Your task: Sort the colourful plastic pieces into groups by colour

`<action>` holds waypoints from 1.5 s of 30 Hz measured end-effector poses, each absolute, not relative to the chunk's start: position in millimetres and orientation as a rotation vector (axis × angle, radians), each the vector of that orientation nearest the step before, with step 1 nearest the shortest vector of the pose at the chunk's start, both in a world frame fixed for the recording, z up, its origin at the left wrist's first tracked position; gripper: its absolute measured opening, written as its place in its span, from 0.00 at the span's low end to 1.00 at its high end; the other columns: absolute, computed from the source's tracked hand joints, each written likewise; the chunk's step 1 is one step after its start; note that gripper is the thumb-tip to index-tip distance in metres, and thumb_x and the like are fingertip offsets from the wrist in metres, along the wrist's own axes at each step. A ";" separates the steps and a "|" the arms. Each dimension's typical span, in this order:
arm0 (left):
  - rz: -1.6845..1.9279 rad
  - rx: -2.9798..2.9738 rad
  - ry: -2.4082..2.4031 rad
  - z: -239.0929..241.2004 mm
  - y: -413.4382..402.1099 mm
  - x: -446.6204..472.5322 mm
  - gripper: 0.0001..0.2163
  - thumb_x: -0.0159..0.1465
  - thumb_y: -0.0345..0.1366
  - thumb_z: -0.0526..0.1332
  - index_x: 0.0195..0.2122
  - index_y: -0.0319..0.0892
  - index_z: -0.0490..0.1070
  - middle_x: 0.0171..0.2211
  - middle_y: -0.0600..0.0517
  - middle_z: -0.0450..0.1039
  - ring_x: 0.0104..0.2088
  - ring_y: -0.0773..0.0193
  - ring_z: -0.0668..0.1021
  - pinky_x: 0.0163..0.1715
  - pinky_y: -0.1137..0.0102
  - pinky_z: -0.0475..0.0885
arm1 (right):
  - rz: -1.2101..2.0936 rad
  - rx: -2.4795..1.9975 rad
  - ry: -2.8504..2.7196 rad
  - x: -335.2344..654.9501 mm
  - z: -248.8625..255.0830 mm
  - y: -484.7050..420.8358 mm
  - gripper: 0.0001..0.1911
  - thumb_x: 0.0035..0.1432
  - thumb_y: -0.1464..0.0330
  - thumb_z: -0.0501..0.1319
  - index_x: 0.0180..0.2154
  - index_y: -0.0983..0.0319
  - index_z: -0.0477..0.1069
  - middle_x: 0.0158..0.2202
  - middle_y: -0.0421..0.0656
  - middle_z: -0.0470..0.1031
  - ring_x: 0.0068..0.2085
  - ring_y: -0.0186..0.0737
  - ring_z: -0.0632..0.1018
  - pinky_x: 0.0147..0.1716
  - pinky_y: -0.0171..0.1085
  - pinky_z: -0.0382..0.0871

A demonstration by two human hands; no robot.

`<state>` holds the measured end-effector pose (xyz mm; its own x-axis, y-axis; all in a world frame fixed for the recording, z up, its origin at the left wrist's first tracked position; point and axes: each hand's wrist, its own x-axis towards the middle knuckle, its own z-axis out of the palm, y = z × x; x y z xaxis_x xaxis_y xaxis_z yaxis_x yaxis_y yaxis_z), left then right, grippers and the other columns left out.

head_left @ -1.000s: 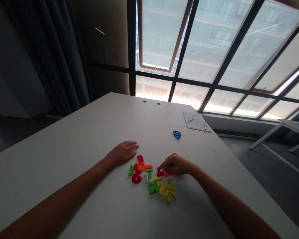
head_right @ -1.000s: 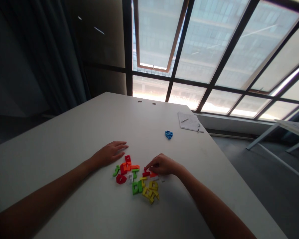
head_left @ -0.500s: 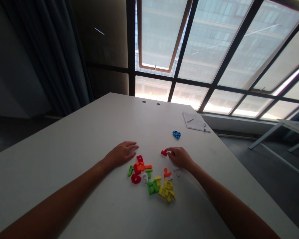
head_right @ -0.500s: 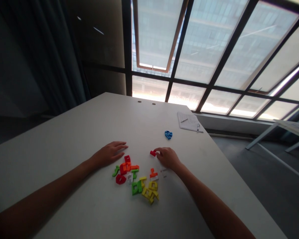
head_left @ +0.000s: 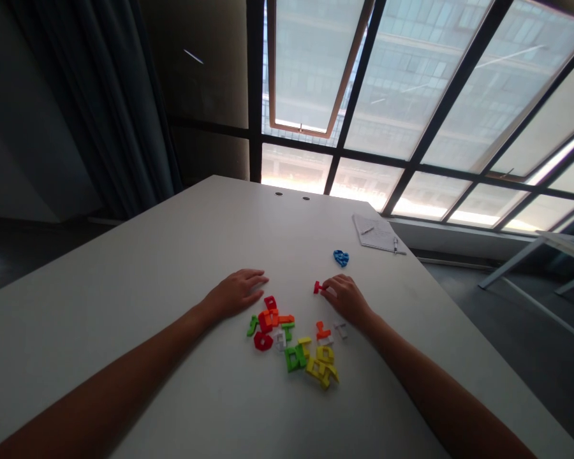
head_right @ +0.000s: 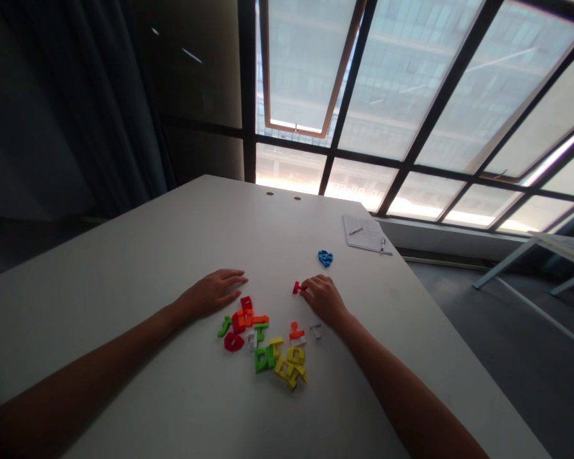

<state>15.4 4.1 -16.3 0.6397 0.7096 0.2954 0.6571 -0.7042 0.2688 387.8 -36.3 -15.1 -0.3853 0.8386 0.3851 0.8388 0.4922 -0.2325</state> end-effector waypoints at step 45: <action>0.560 2.694 1.198 -11.2 -0.8 17.4 0.19 0.72 0.45 0.57 0.61 0.50 0.74 0.63 0.47 0.72 0.61 0.52 0.74 0.62 0.55 0.70 | 0.079 -0.832 -2.470 296.3 -8.4 -28.3 0.16 0.69 0.69 0.57 0.56 0.57 0.74 0.50 0.49 0.78 0.49 0.46 0.75 0.53 0.48 0.68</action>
